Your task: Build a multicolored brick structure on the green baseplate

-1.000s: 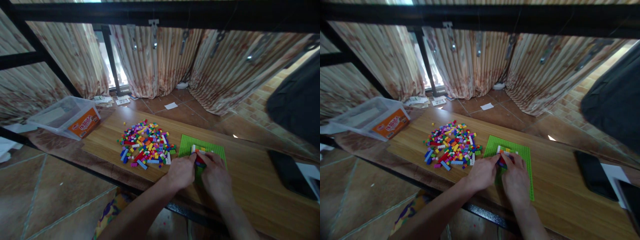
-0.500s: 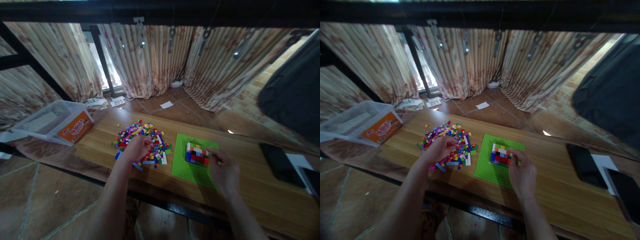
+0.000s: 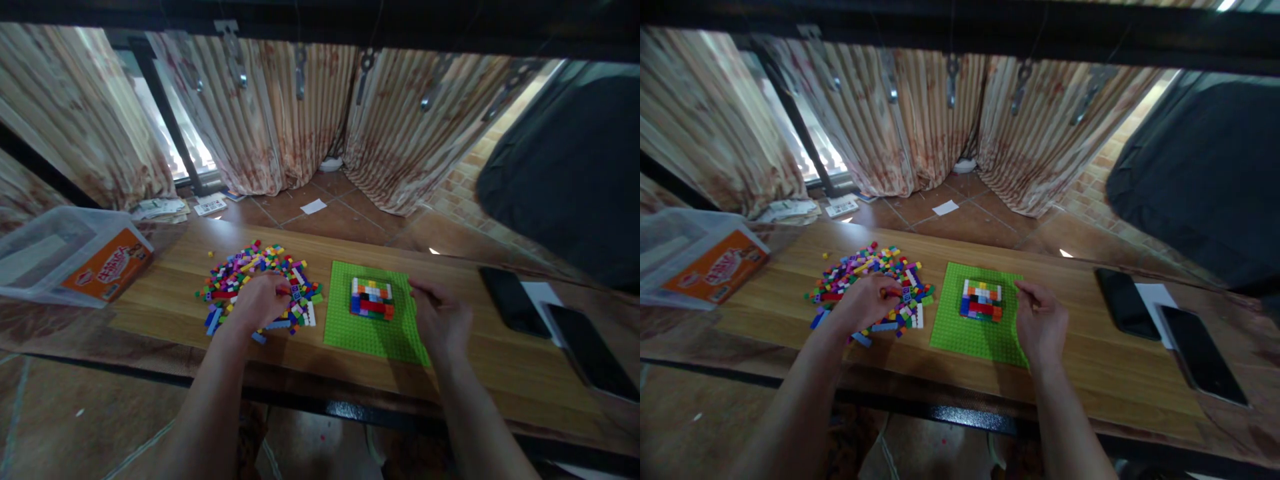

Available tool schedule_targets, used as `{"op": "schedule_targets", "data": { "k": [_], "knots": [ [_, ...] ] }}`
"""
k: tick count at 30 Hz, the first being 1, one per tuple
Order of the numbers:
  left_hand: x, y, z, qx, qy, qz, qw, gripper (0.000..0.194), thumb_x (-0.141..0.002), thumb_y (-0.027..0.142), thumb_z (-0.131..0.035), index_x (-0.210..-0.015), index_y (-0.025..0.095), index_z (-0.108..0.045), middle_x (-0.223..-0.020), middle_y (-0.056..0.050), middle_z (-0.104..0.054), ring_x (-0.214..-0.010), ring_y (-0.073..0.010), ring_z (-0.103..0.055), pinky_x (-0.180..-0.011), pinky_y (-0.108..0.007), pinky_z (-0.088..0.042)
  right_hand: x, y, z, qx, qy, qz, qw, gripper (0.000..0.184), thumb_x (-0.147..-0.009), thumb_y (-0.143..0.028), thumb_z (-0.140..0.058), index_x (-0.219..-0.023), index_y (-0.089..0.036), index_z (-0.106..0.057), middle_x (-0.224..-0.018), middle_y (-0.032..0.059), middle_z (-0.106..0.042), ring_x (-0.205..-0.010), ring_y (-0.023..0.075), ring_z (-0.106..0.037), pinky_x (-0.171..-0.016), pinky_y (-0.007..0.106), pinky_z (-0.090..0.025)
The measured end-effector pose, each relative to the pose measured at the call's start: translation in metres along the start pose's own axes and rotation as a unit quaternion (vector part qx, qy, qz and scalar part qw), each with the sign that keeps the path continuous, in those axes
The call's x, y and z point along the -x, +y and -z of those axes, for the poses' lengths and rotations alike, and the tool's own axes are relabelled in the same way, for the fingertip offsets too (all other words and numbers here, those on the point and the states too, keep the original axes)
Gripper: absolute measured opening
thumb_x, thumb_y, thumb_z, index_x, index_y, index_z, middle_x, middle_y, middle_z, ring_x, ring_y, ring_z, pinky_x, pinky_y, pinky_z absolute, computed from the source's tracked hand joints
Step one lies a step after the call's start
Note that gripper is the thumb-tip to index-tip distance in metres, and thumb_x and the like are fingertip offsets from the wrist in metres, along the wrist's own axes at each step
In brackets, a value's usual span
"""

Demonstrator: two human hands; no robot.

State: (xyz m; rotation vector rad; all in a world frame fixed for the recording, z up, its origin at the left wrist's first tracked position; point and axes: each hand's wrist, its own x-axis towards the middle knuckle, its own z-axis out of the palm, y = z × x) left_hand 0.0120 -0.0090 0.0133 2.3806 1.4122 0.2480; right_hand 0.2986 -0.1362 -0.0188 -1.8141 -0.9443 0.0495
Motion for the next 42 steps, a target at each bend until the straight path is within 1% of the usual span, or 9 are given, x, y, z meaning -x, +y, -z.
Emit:
{"op": "schedule_targets", "data": {
  "k": [7, 14, 17, 23, 26, 30, 33, 38, 42],
  "knots": [
    [0.001, 0.000, -0.002, -0.005, -0.005, -0.006, 1.000, 0.024, -0.073, 0.014, -0.058, -0.087, 0.021, -0.076, -0.099, -0.005, -0.073, -0.092, -0.0217, -0.068, -0.084, -0.031, -0.051, 0.001, -0.002, 0.001, 0.020, 0.003, -0.009, 1.000, 0.024, -0.078, -0.029, -0.059, -0.086, -0.017, -0.077, -0.086, 0.0076, -0.077, -0.077, 0.0233, -0.069, -0.073, 0.037, -0.052],
    [0.001, 0.007, -0.008, -0.022, 0.007, 0.004, 1.000, 0.016, -0.077, 0.029, -0.065, -0.085, 0.021, -0.075, -0.101, -0.007, -0.069, -0.099, -0.0237, -0.065, -0.087, -0.033, -0.052, 0.003, -0.004, 0.000, 0.021, -0.011, 0.011, 1.000, 0.026, -0.078, -0.031, -0.057, -0.087, -0.018, -0.077, -0.086, 0.0082, -0.077, -0.078, 0.0235, -0.070, -0.074, 0.038, -0.054],
    [0.000, 0.011, -0.010, -0.024, 0.004, 0.013, 1.000, 0.013, -0.079, 0.028, -0.064, -0.081, 0.020, -0.075, -0.097, -0.006, -0.069, -0.100, -0.0223, -0.065, -0.088, -0.031, -0.051, 0.003, -0.004, 0.000, 0.019, -0.011, 0.016, 1.000, 0.025, -0.078, -0.031, -0.057, -0.087, -0.018, -0.077, -0.087, 0.0080, -0.077, -0.078, 0.0233, -0.070, -0.074, 0.038, -0.054],
    [-0.004, 0.008, -0.008, -0.003, 0.016, -0.011, 1.000, 0.015, -0.080, 0.024, -0.060, -0.073, 0.018, -0.072, -0.090, -0.007, -0.069, -0.093, -0.0223, -0.065, -0.083, -0.032, -0.050, 0.002, -0.004, 0.000, 0.020, -0.012, 0.002, 1.000, 0.025, -0.079, -0.031, -0.056, -0.086, -0.018, -0.077, -0.087, 0.0079, -0.077, -0.079, 0.0232, -0.070, -0.076, 0.038, -0.053],
    [-0.005, 0.002, -0.002, 0.049, 0.039, -0.020, 0.998, 0.017, -0.080, 0.028, -0.061, -0.076, 0.016, -0.072, -0.085, -0.006, -0.071, -0.084, -0.0206, -0.064, -0.078, -0.030, -0.048, 0.001, -0.005, 0.000, 0.006, -0.006, -0.004, 1.000, 0.025, -0.079, -0.031, -0.056, -0.086, -0.018, -0.077, -0.088, 0.0087, -0.077, -0.081, 0.0235, -0.070, -0.078, 0.039, -0.053],
    [-0.005, 0.000, 0.006, 0.126, 0.032, -0.035, 0.991, 0.022, -0.083, 0.032, -0.056, -0.078, 0.016, -0.071, -0.071, -0.002, -0.068, -0.067, -0.0156, -0.060, -0.065, -0.026, -0.044, 0.002, -0.006, -0.002, 0.000, -0.011, 0.006, 1.000, 0.026, -0.079, -0.031, -0.055, -0.086, -0.017, -0.076, -0.087, 0.0084, -0.076, -0.079, 0.0226, -0.070, -0.077, 0.038, -0.054],
    [-0.005, -0.002, 0.005, 0.143, 0.037, -0.040, 0.988, 0.019, -0.081, 0.030, -0.057, -0.076, 0.015, -0.069, -0.070, -0.001, -0.068, -0.065, -0.0150, -0.060, -0.063, -0.025, -0.043, 0.003, -0.005, -0.002, -0.007, -0.021, 0.010, 1.000, 0.027, -0.080, -0.032, -0.054, -0.087, -0.017, -0.076, -0.088, 0.0080, -0.076, -0.079, 0.0221, -0.069, -0.077, 0.037, -0.054],
    [-0.007, -0.008, -0.002, 0.103, 0.053, 0.000, 0.993, 0.013, -0.077, 0.024, -0.060, -0.081, 0.015, -0.069, -0.078, -0.004, -0.073, -0.072, -0.0182, -0.065, -0.067, -0.026, -0.048, 0.004, -0.003, -0.002, 0.003, -0.030, 0.012, 0.999, 0.027, -0.080, -0.032, -0.055, -0.087, -0.018, -0.077, -0.087, 0.0075, -0.077, -0.078, 0.0223, -0.069, -0.076, 0.037, -0.054],
    [-0.008, -0.008, -0.005, 0.032, 0.037, 0.028, 0.998, 0.019, -0.078, 0.017, -0.057, -0.092, 0.017, -0.070, -0.086, -0.005, -0.075, -0.080, -0.0207, -0.068, -0.074, -0.029, -0.051, 0.005, -0.005, -0.003, 0.006, -0.035, 0.022, 0.999, 0.025, -0.080, -0.031, -0.056, -0.086, -0.018, -0.077, -0.086, 0.0069, -0.077, -0.077, 0.0222, -0.070, -0.075, 0.036, -0.054]
  ]
}}
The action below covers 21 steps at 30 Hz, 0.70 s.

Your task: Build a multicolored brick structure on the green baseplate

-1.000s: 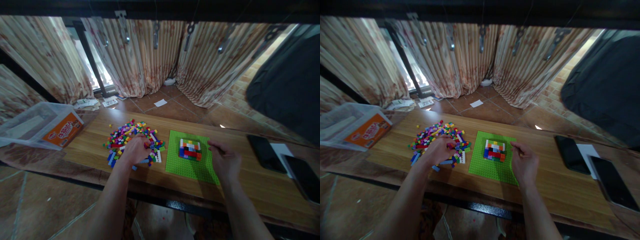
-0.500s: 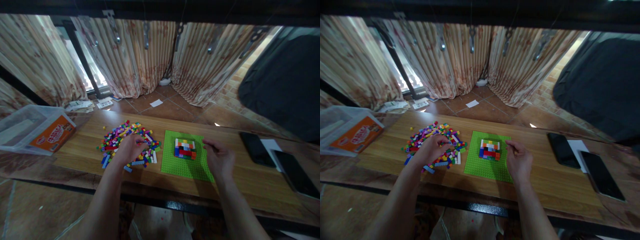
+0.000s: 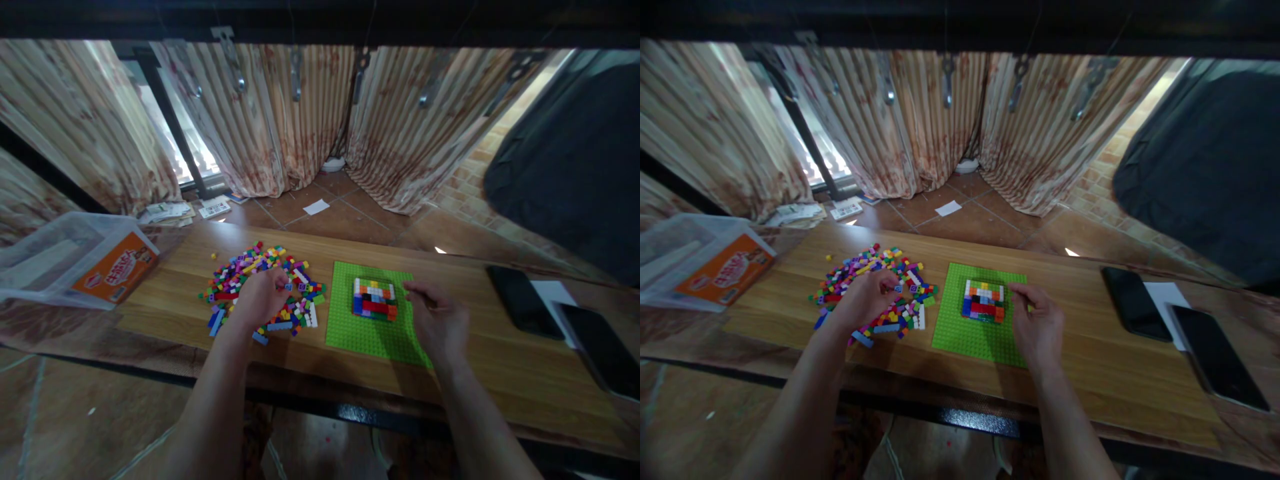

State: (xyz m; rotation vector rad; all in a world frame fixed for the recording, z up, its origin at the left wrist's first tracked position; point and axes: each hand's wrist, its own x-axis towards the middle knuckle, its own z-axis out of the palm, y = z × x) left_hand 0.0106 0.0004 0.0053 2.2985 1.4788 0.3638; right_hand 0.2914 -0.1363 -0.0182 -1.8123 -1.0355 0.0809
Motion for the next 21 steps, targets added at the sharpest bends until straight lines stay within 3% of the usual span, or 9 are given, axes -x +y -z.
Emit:
{"op": "schedule_targets", "data": {
  "k": [3, 8, 15, 21],
  "knots": [
    [0.000, 0.003, -0.003, -0.055, 0.011, 0.003, 0.998, 0.026, -0.079, 0.013, -0.054, -0.097, 0.019, -0.072, -0.096, -0.007, -0.074, -0.091, -0.0240, -0.069, -0.084, -0.034, -0.052, 0.001, -0.002, -0.001, 0.002, -0.004, 0.008, 1.000, 0.024, -0.080, -0.031, -0.056, -0.085, -0.019, -0.077, -0.087, 0.0069, -0.077, -0.079, 0.0222, -0.070, -0.076, 0.036, -0.054],
    [0.000, 0.013, -0.012, -0.066, 0.035, -0.054, 0.996, 0.031, -0.079, 0.013, -0.055, -0.104, 0.023, -0.073, -0.115, -0.008, -0.067, -0.105, -0.0234, -0.065, -0.094, -0.033, -0.051, 0.002, -0.002, -0.002, 0.004, -0.012, 0.008, 1.000, 0.025, -0.081, -0.031, -0.055, -0.086, -0.019, -0.076, -0.088, 0.0066, -0.076, -0.079, 0.0214, -0.069, -0.075, 0.035, -0.053],
    [-0.004, 0.027, -0.022, -0.078, 0.024, -0.054, 0.995, 0.025, -0.082, 0.013, -0.055, -0.096, 0.021, -0.074, -0.112, -0.008, -0.064, -0.102, -0.0222, -0.063, -0.090, -0.031, -0.052, 0.003, -0.004, 0.001, 0.013, -0.020, 0.001, 1.000, 0.025, -0.081, -0.030, -0.055, -0.086, -0.019, -0.077, -0.085, 0.0058, -0.075, -0.076, 0.0208, -0.068, -0.074, 0.035, -0.052],
    [-0.006, 0.023, -0.023, -0.054, 0.039, -0.057, 0.996, 0.017, -0.081, 0.012, -0.056, -0.087, 0.018, -0.072, -0.106, -0.009, -0.066, -0.095, -0.0222, -0.063, -0.084, -0.032, -0.051, 0.002, -0.005, 0.002, 0.006, -0.024, 0.014, 1.000, 0.024, -0.082, -0.028, -0.054, -0.086, -0.019, -0.076, -0.082, 0.0054, -0.074, -0.073, 0.0198, -0.067, -0.072, 0.034, -0.052]
  ]
}}
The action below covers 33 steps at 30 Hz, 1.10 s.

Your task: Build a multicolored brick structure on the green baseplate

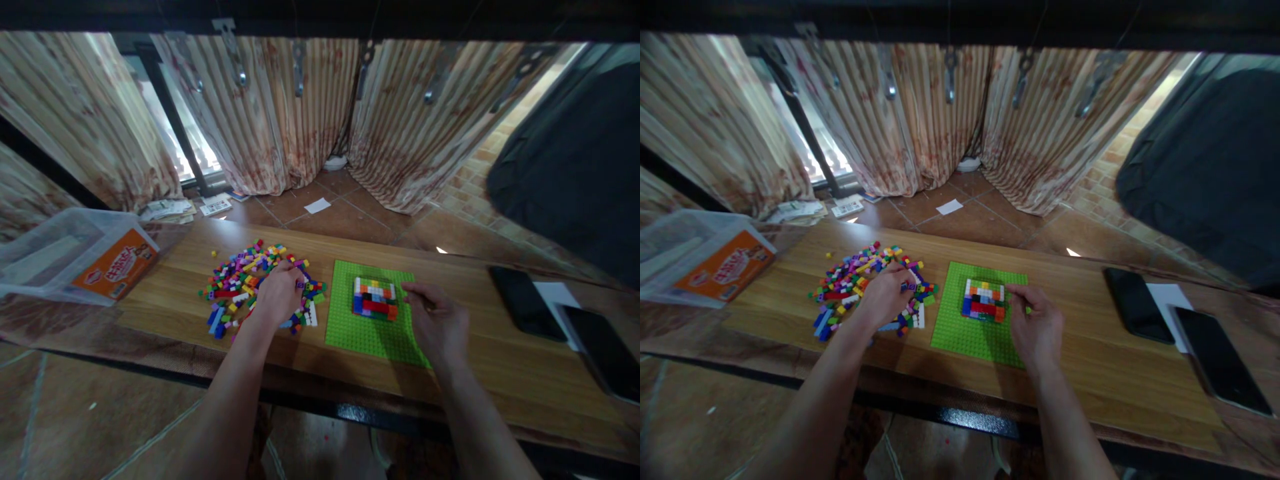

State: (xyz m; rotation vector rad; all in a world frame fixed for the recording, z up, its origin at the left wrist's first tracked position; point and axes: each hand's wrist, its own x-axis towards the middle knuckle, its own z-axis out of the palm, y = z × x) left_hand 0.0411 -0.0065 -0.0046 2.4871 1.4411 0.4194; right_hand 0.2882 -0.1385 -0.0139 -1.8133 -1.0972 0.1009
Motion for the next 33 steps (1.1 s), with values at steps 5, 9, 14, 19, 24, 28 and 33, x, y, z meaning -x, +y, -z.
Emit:
{"op": "schedule_targets", "data": {
  "k": [5, 9, 14, 19, 24, 28, 33],
  "knots": [
    [-0.001, -0.007, 0.008, 0.187, -0.003, -0.015, 0.982, 0.010, -0.082, 0.018, -0.059, -0.084, 0.015, -0.068, -0.086, -0.005, -0.068, -0.076, -0.0174, -0.061, -0.073, -0.029, -0.048, 0.001, -0.001, -0.005, -0.031, 0.007, 0.011, 0.999, 0.019, -0.083, -0.027, -0.058, -0.084, -0.020, -0.075, -0.085, 0.0052, -0.074, -0.077, 0.0202, -0.068, -0.075, 0.035, -0.053],
    [0.001, 0.008, 0.014, 0.408, -0.051, -0.034, 0.911, 0.014, -0.082, 0.026, -0.063, -0.086, 0.014, -0.069, -0.080, -0.002, -0.067, -0.073, -0.0133, -0.058, -0.068, -0.024, -0.045, 0.011, -0.017, -0.011, -0.106, -0.021, 0.044, 0.993, 0.016, -0.086, -0.030, -0.061, -0.090, -0.022, -0.074, -0.091, 0.0049, -0.074, -0.083, 0.0193, -0.068, -0.079, 0.035, -0.054],
    [0.010, 0.047, -0.001, 0.626, -0.139, 0.039, 0.767, 0.025, -0.078, 0.035, -0.072, -0.093, 0.015, -0.070, -0.076, 0.000, -0.064, -0.059, -0.0070, -0.049, -0.057, -0.021, -0.037, 0.024, -0.037, -0.018, -0.150, -0.112, 0.108, 0.976, 0.017, -0.087, -0.029, -0.066, -0.103, -0.027, -0.072, -0.101, 0.0033, -0.072, -0.090, 0.0175, -0.067, -0.085, 0.036, -0.054],
    [0.017, 0.070, -0.022, 0.716, -0.180, 0.087, 0.669, 0.031, -0.072, 0.036, -0.079, -0.092, 0.014, -0.071, -0.070, 0.002, -0.061, -0.055, -0.0048, -0.046, -0.053, -0.019, -0.033, 0.026, -0.040, -0.019, -0.164, -0.131, 0.122, 0.970, 0.018, -0.086, -0.028, -0.068, -0.103, -0.029, -0.073, -0.102, 0.0028, -0.072, -0.096, 0.0179, -0.067, -0.086, 0.035, -0.054],
    [0.018, 0.078, -0.026, 0.711, -0.169, 0.116, 0.673, 0.033, -0.072, 0.036, -0.076, -0.096, 0.014, -0.070, -0.066, 0.002, -0.061, -0.053, -0.0063, -0.049, -0.050, -0.020, -0.033, 0.017, -0.029, -0.009, -0.137, -0.132, 0.110, 0.976, 0.016, -0.088, -0.033, -0.065, -0.100, -0.028, -0.074, -0.101, 0.0034, -0.073, -0.094, 0.0189, -0.068, -0.087, 0.036, -0.054],
    [0.013, 0.078, -0.029, 0.653, -0.130, 0.129, 0.735, 0.026, -0.076, 0.030, -0.069, -0.096, 0.013, -0.068, -0.077, -0.003, -0.068, -0.051, -0.0062, -0.046, -0.049, -0.021, -0.031, 0.001, -0.006, 0.005, -0.086, -0.094, 0.027, 0.991, 0.020, -0.084, -0.037, -0.067, -0.096, -0.023, -0.075, -0.095, 0.0056, -0.073, -0.086, 0.0199, -0.068, -0.081, 0.036, -0.054],
    [0.010, 0.076, -0.038, 0.558, -0.089, 0.124, 0.815, 0.024, -0.075, 0.021, -0.065, -0.097, 0.013, -0.071, -0.067, 0.001, -0.063, -0.056, -0.0090, -0.049, -0.054, -0.021, -0.035, -0.005, 0.013, 0.009, -0.023, -0.152, -0.019, 0.988, 0.022, -0.082, -0.039, -0.064, -0.093, -0.022, -0.075, -0.092, 0.0054, -0.074, -0.082, 0.0203, -0.068, -0.079, 0.036, -0.053]
  ]
}}
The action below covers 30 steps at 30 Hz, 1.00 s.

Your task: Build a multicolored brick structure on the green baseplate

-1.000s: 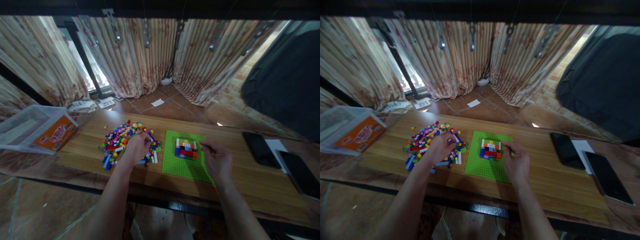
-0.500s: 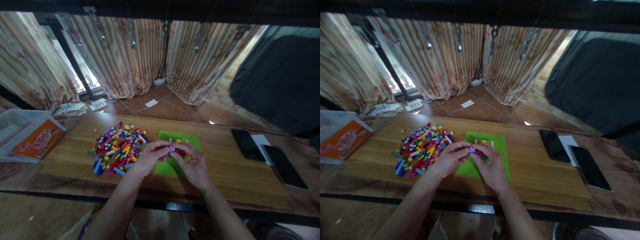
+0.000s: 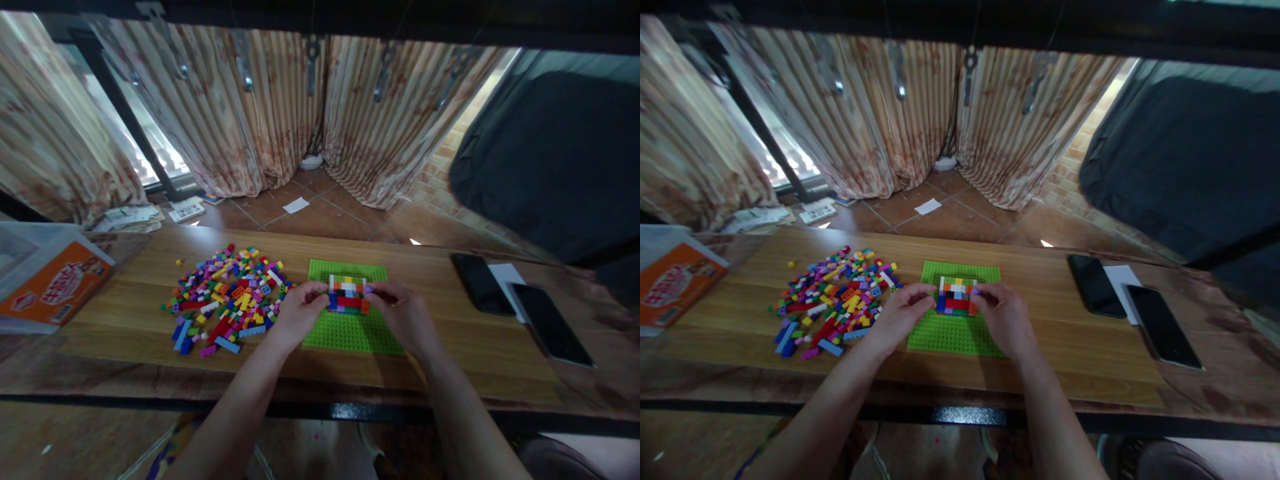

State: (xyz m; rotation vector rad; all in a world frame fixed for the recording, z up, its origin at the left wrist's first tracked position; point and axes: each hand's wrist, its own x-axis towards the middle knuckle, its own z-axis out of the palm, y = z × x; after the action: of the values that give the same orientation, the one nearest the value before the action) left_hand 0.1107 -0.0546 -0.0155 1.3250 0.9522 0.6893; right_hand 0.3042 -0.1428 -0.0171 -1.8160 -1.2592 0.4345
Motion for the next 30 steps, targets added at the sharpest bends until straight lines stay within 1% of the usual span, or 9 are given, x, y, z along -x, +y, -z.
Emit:
{"op": "schedule_targets", "data": {
  "k": [2, 4, 9, 12, 16, 22, 25, 30],
  "knots": [
    [0.000, -0.003, -0.001, -0.030, -0.019, -0.006, 0.999, 0.027, -0.076, 0.021, -0.063, -0.101, 0.014, -0.071, -0.068, 0.001, -0.063, -0.060, -0.0105, -0.052, -0.057, -0.022, -0.037, 0.001, -0.001, -0.003, 0.025, -0.016, 0.006, 1.000, 0.021, -0.083, -0.037, -0.062, -0.092, -0.023, -0.075, -0.091, 0.0044, -0.074, -0.081, 0.0196, -0.068, -0.079, 0.035, -0.052],
    [0.001, -0.005, -0.003, -0.048, -0.045, -0.004, 0.998, 0.032, -0.078, 0.021, -0.062, -0.107, 0.014, -0.071, -0.068, 0.001, -0.064, -0.061, -0.0113, -0.053, -0.058, -0.022, -0.037, 0.001, -0.004, -0.007, 0.052, -0.018, 0.009, 0.998, 0.020, -0.082, -0.035, -0.062, -0.092, -0.023, -0.075, -0.090, 0.0043, -0.074, -0.080, 0.0198, -0.067, -0.078, 0.035, -0.052],
    [0.003, -0.006, -0.006, -0.073, -0.078, 0.012, 0.994, 0.045, -0.078, 0.022, -0.060, -0.122, 0.011, -0.064, -0.068, 0.001, -0.063, -0.058, -0.0114, -0.052, -0.056, -0.023, -0.036, 0.000, -0.005, -0.011, 0.083, -0.023, 0.026, 0.996, 0.019, -0.083, -0.031, -0.061, -0.094, -0.023, -0.075, -0.093, 0.0057, -0.074, -0.083, 0.0211, -0.068, -0.079, 0.036, -0.052],
    [0.004, -0.005, -0.007, -0.088, -0.081, 0.008, 0.993, 0.048, -0.079, 0.023, -0.061, -0.125, 0.010, -0.063, -0.067, 0.001, -0.063, -0.056, -0.0108, -0.048, -0.054, -0.023, -0.034, -0.001, -0.002, -0.013, 0.084, -0.024, 0.041, 0.995, 0.020, -0.085, -0.031, -0.060, -0.097, -0.024, -0.075, -0.096, 0.0062, -0.074, -0.085, 0.0219, -0.068, -0.080, 0.037, -0.052],
    [0.004, -0.005, -0.008, -0.081, -0.082, 0.012, 0.993, 0.049, -0.079, 0.023, -0.061, -0.125, 0.009, -0.063, -0.067, 0.000, -0.063, -0.057, -0.0115, -0.049, -0.055, -0.023, -0.034, -0.001, 0.002, -0.015, 0.093, -0.020, 0.066, 0.993, 0.022, -0.088, -0.031, -0.058, -0.099, -0.025, -0.075, -0.095, 0.0057, -0.074, -0.084, 0.0209, -0.067, -0.078, 0.036, -0.051],
    [0.005, -0.005, -0.007, -0.077, -0.085, 0.004, 0.993, 0.049, -0.080, 0.025, -0.061, -0.125, 0.008, -0.063, -0.069, 0.000, -0.062, -0.059, -0.0116, -0.049, -0.057, -0.024, -0.035, 0.000, -0.001, -0.014, 0.119, -0.030, 0.074, 0.990, 0.024, -0.089, -0.033, -0.055, -0.101, -0.026, -0.075, -0.087, 0.0046, -0.070, -0.073, 0.0178, -0.063, -0.069, 0.032, -0.049],
    [0.005, -0.006, -0.007, -0.077, -0.090, 0.004, 0.993, 0.049, -0.080, 0.026, -0.061, -0.126, 0.008, -0.062, -0.070, -0.001, -0.062, -0.060, -0.0120, -0.049, -0.057, -0.024, -0.036, 0.000, -0.002, -0.013, 0.127, -0.037, 0.079, 0.988, 0.026, -0.090, -0.035, -0.053, -0.102, -0.026, -0.074, -0.085, 0.0043, -0.068, -0.070, 0.0171, -0.061, -0.066, 0.031, -0.048],
    [0.004, -0.006, -0.007, -0.080, -0.088, 0.001, 0.993, 0.049, -0.080, 0.026, -0.061, -0.125, 0.008, -0.063, -0.069, 0.000, -0.062, -0.058, -0.0118, -0.049, -0.057, -0.024, -0.035, 0.000, -0.004, -0.015, 0.120, -0.021, 0.085, 0.989, 0.028, -0.093, -0.033, -0.050, -0.099, -0.024, -0.076, -0.088, 0.0067, -0.071, -0.076, 0.0205, -0.065, -0.071, 0.034, -0.050]
  ]
}}
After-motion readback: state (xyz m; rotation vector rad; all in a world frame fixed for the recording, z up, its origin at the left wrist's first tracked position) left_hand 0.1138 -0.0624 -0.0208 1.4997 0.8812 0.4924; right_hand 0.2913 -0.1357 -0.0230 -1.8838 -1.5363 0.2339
